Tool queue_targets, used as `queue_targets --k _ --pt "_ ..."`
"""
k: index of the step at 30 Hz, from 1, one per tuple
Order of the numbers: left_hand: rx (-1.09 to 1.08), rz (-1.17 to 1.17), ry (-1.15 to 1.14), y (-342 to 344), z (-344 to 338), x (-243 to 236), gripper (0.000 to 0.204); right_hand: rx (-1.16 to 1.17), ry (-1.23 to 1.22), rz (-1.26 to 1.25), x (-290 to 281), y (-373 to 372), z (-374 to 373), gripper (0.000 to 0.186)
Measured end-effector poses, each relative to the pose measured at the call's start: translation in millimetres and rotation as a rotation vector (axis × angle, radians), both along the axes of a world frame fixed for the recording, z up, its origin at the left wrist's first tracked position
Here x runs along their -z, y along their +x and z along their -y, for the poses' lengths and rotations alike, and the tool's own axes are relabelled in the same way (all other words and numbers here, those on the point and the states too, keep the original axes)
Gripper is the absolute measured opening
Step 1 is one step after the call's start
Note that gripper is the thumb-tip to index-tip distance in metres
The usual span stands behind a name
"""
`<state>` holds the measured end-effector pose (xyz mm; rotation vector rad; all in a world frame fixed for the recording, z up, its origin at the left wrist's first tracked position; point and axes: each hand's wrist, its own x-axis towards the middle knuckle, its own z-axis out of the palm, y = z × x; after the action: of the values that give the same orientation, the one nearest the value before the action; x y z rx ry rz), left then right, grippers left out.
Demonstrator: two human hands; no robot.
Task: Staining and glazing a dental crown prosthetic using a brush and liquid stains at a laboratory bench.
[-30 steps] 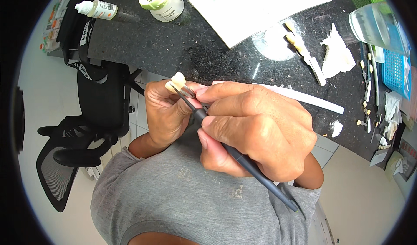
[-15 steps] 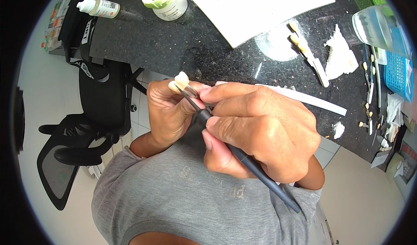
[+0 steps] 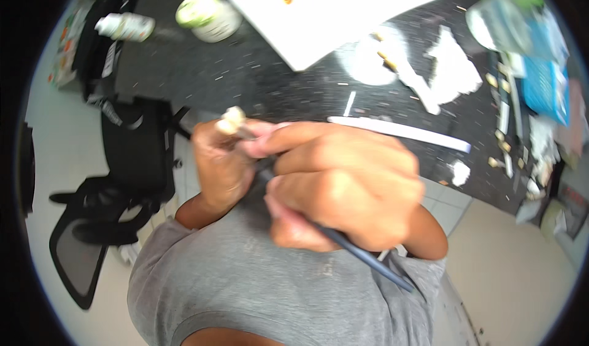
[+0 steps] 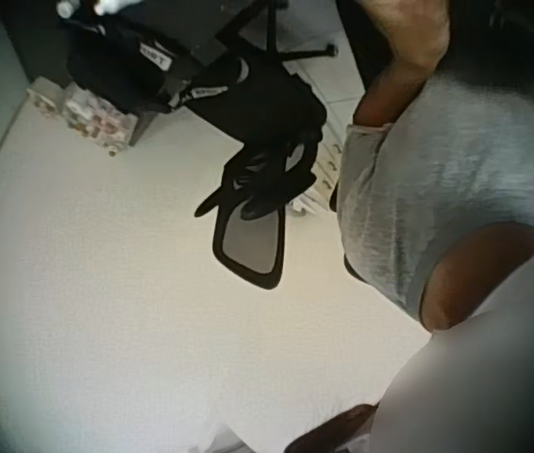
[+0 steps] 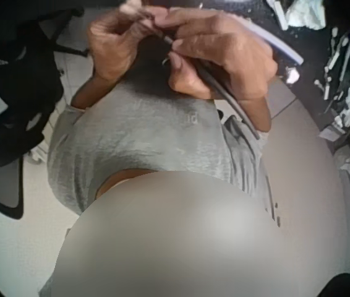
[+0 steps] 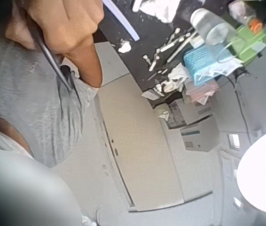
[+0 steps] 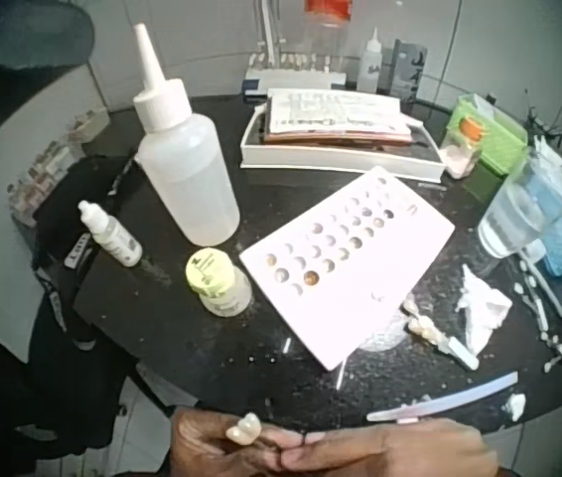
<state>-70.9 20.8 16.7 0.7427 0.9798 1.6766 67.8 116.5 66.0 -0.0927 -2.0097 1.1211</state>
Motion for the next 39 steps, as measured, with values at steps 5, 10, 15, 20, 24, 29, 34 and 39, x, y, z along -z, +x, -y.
queue_targets --k 5,10,15,20,24,29,34,39 --pt "-0.072 0.114 -0.024 3.4 5.3 1.6 0.009 0.200 0.030 -0.110 -9.4 25.0 1.7 0.023" --pt "-0.047 0.085 0.022 0.5 3.9 5.5 0.018 0.682 0.134 0.251 -28.2 86.1 -14.3 0.017" --pt "-0.055 0.068 -0.009 2.2 4.7 4.7 0.022 0.749 0.265 0.385 -24.0 89.7 -22.1 0.022" --pt "-0.069 0.054 -0.007 3.6 5.9 6.8 0.023 0.765 0.333 0.417 -18.9 92.9 -23.4 0.024" --pt "-0.070 0.038 -0.007 2.6 5.6 6.6 0.023 0.739 0.330 0.476 -22.6 98.1 -18.1 0.025" --pt "-0.073 0.041 0.008 2.5 3.3 9.1 0.023 0.798 0.250 0.313 -14.0 102.9 -17.8 0.019" --pt "-0.107 0.034 0.008 3.5 4.5 3.6 0.024 0.801 0.157 0.226 -8.9 109.9 -15.6 0.011" --pt "-0.016 0.096 -0.046 2.1 1.1 0.7 0.019 0.905 0.037 0.056 -21.3 100.6 -12.0 0.034"
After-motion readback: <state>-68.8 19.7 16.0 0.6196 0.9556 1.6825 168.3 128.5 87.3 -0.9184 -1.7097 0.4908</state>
